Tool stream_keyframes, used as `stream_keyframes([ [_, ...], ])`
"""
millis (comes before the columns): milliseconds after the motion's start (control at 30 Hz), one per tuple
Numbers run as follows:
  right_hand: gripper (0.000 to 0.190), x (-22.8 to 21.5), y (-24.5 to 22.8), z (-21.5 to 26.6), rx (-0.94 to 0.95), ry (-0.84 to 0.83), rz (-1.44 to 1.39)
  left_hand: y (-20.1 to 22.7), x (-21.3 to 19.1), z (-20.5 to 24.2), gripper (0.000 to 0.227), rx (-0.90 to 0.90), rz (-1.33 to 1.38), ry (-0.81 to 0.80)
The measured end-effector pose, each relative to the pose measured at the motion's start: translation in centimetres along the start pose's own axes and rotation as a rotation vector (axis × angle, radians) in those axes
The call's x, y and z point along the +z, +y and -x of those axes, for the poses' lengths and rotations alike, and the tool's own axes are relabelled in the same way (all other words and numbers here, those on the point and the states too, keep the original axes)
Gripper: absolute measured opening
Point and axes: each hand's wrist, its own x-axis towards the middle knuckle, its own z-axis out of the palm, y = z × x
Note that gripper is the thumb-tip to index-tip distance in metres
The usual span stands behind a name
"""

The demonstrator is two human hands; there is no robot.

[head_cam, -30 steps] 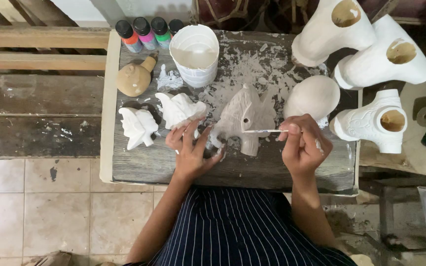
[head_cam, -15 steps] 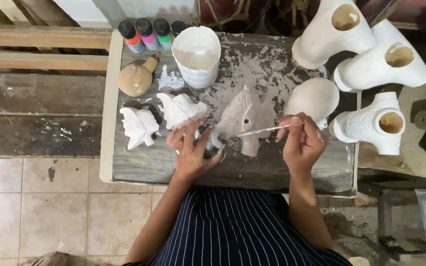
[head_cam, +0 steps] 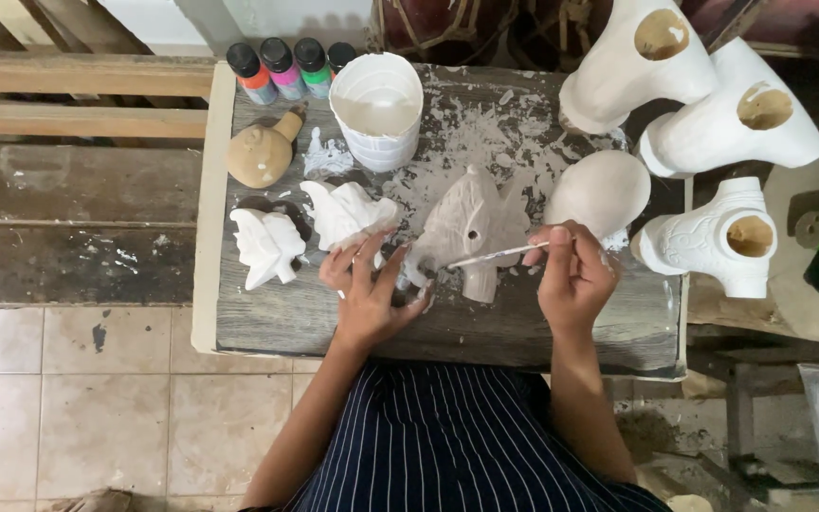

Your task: Applying paint or glaze to small ceramic figurines using a thin brush

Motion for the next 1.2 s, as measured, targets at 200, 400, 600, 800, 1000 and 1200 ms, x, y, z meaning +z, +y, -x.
stream_keyframes([
  [200,0.029,0.0,1.7,0.6,-0.016,0.044,0.020,-0.1,0.1,0.2,0.055,-0.007,0.004,-0.017],
  [400,0.032,0.7,0.1,-0.5,0.016,0.091,0.054,-0.1,0.1,0.0,0.054,0.009,0.009,0.000],
  [600,0.030,0.5,0.6,0.0,0.037,0.130,0.064,-0.8,0.8,0.6,0.056,0.037,-0.017,0.022],
  [800,0.037,-0.8,0.2,0.9,0.178,0.237,0.049,-0.8,1.2,0.6,0.059,0.008,-0.005,0.019],
  [1000,0.021,-1.5,0.3,2.8,0.470,0.573,-0.483,0.3,-0.6,-1.5,0.065,0.008,-0.084,0.003],
  [1200,0.029,-1.9,3.3,7.4,0.657,0.750,-0.670,-0.6,0.6,0.0,0.071,0.000,-0.066,-0.052],
])
